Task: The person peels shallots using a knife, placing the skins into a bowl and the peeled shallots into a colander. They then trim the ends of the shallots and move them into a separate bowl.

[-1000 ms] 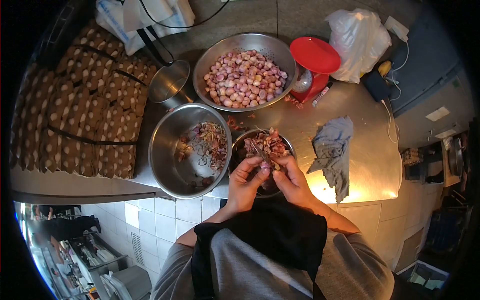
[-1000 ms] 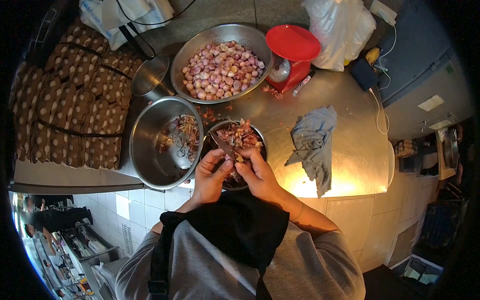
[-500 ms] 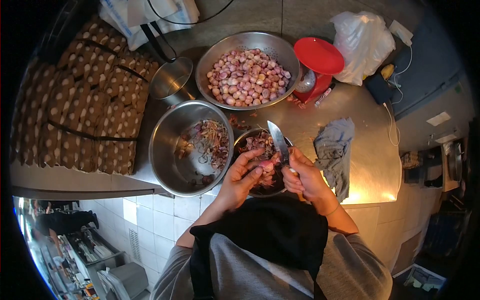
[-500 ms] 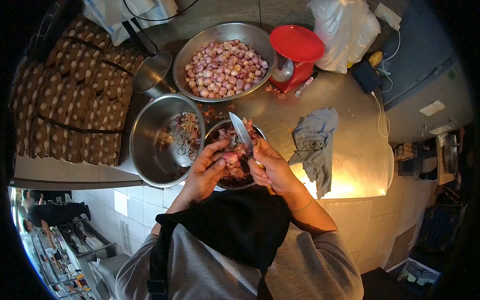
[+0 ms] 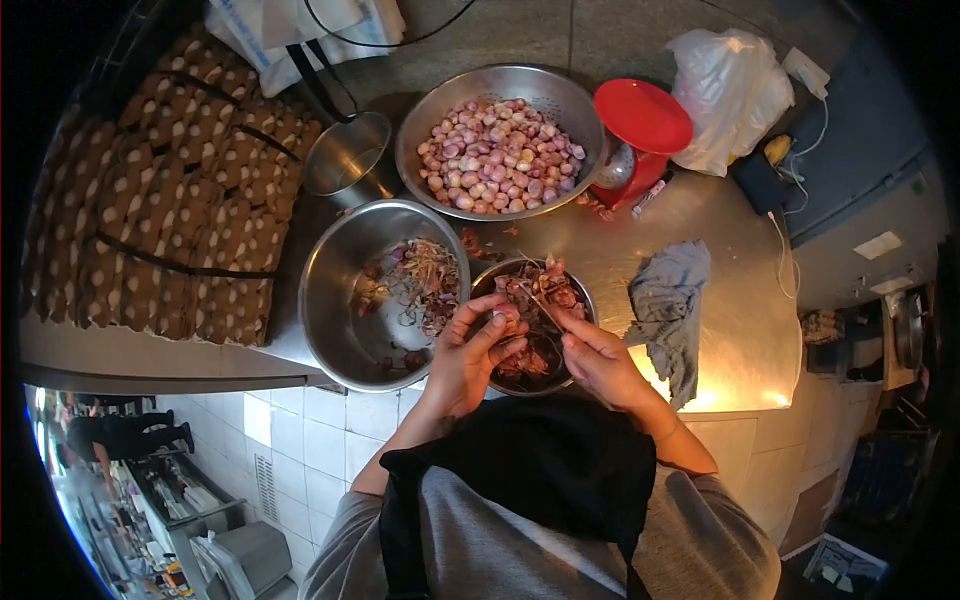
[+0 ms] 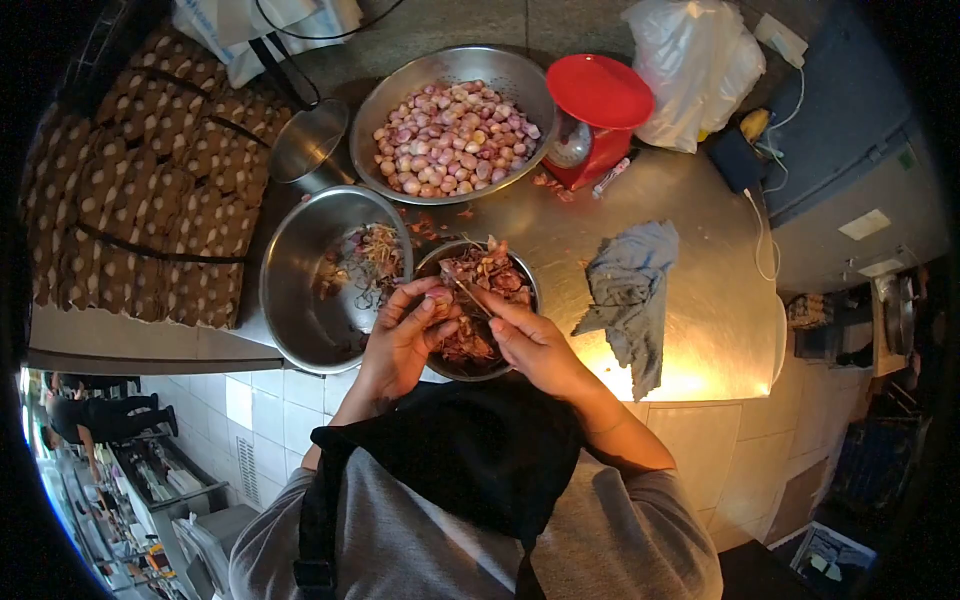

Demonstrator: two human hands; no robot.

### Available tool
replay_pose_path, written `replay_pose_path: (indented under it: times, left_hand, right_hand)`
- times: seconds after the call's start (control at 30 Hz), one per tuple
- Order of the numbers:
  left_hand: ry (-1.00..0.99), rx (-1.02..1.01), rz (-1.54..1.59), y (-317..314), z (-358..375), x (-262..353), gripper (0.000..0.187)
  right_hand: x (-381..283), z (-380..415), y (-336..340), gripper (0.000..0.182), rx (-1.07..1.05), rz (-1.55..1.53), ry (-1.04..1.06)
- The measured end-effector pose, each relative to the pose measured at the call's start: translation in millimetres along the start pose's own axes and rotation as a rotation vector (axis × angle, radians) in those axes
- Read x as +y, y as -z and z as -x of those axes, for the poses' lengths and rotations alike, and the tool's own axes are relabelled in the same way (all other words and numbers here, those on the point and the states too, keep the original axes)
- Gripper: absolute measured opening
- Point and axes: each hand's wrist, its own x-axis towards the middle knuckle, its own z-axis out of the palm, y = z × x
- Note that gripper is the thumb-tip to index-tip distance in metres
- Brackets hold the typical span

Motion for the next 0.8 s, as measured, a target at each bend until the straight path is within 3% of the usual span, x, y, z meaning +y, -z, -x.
replay_pose_path:
  times: [0.07,0.13,0.2,0.4,0.5,0.6,0.7,0.8]
  left_hand:
    - [0.004,-0.016,-0.025,2.1,-3.0,-3.8,0.024]
    - [0.013,-0.028,-0.028,5.0,-3.2,-6.2,0.024]
    - [0.005,-0.026,-0.030,4.4,-2.2,-7.6,0.023]
    - [-0.002,-0.032,-0.002,0.4,0.3,-7.7,0.024]
    - [0.012,-0.062,0.009,0.1,0.4,-7.3,0.024]
    - [0.019,-0.079,0.007,4.8,-0.6,-8.6,0.025]
    - [0.010,-0.065,-0.029,-4.0,3.2,-2.0,0.026]
    - [-0.002,-0.101,-0.021,-6.6,4.6,0.0,0.025]
  right_hand:
    - [-2.3,2.8,3.1,0.039,-0.064,0.063,-0.057]
    - [-5.0,3.8,-3.9,0.040,-0.030,0.226,0.058]
    - [2.3,-3.0,-8.2,0.043,0.026,0.509,0.373]
    - [1.7,-0.3,-9.6,0.041,0.057,0.696,0.288]
    - [-1.7,2.0,-9.4,0.038,0.072,0.715,0.232]
    - [5.6,-2.1,-7.8,0.037,0.070,0.451,0.343]
    - [8.3,-3.2,-0.2,0.037,0.128,0.214,0.212]
    - [3.6,-2.2,3.4,0.037,0.176,0.216,0.156]
